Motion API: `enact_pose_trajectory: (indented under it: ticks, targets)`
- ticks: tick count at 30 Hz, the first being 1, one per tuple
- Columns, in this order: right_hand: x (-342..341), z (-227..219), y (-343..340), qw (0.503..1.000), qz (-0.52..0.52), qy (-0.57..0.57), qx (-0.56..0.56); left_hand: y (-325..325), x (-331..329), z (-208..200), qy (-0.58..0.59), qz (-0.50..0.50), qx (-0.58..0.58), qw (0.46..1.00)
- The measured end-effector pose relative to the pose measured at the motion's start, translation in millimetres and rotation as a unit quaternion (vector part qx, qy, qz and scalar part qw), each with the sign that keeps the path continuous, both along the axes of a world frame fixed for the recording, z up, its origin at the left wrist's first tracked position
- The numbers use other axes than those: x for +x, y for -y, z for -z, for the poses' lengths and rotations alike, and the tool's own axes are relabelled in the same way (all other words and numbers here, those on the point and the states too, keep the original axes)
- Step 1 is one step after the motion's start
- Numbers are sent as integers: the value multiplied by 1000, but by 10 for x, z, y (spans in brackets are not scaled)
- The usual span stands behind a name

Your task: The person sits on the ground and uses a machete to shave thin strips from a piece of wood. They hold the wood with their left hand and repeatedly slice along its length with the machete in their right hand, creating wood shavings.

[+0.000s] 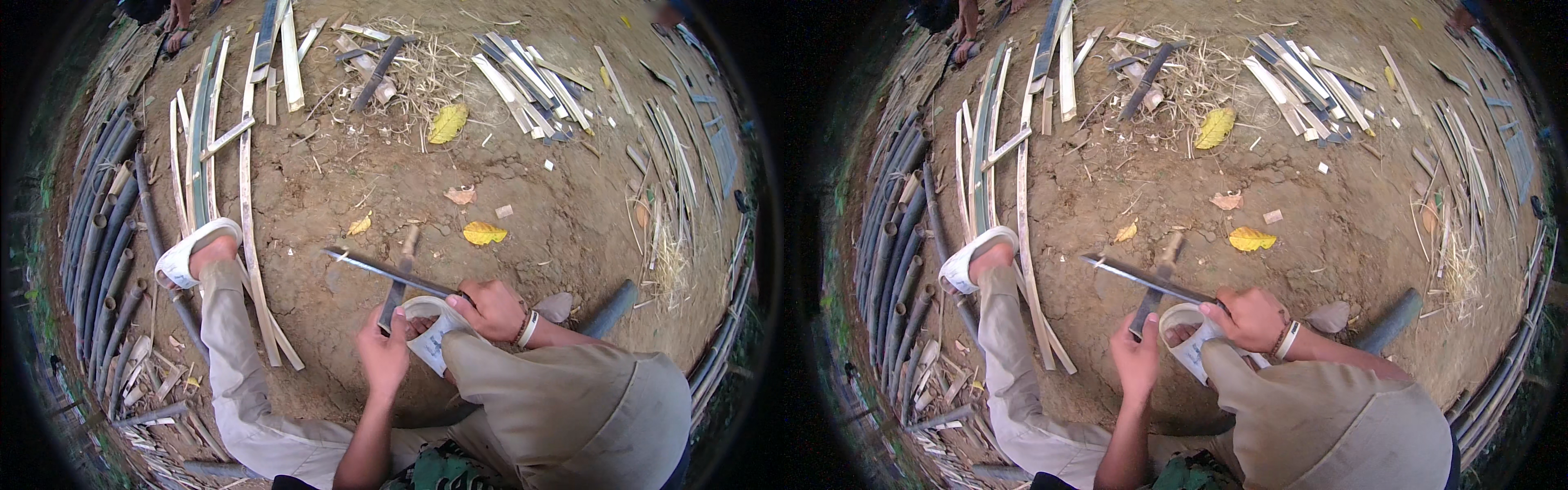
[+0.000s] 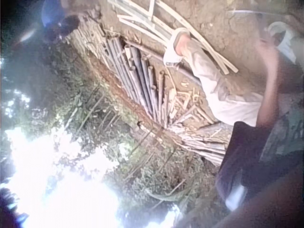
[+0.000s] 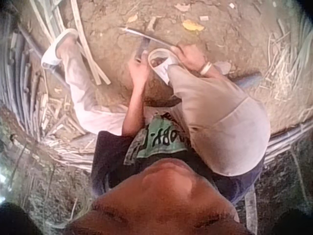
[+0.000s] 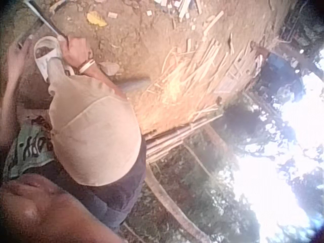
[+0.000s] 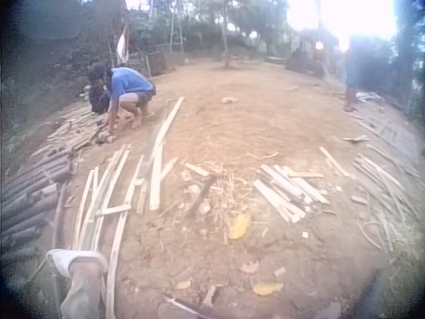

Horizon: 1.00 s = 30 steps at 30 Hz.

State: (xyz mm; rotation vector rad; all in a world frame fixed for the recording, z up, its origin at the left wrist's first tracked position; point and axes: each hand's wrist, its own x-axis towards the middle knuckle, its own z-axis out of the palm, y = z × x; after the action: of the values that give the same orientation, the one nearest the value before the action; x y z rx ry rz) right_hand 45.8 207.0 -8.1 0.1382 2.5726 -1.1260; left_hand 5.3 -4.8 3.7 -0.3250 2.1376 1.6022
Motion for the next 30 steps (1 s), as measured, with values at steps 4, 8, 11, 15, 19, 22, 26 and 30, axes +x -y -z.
enact_pose_trajectory:
  ticks: [4,8,11,15,19,22,26,30]
  targets:
    - [-47,-220,122,999,-18,-12,-29,-99,216,52,-18,25,17,999]
    - [-16,-110,44,999,13,21,-32,-173,158,-106,-76,129,-47,988]
    - [-14,-249,-44,998,17,22,-62,-152,114,-172,-100,183,-88,974]
    - [38,-243,-99,1000,-21,9,4,-200,161,-130,-179,298,-169,922]
    - [48,-355,-174,999,-6,20,-40,-196,264,-55,-198,293,-162,921]
    - [111,-341,-206,998,-14,-13,-67,-246,224,-79,-211,301,-170,914]
    - [132,-230,-292,998,-16,66,12,-241,227,-22,-253,288,-140,913]
    - [160,-257,-326,997,-15,71,-13,-267,249,-56,-249,306,-171,903]
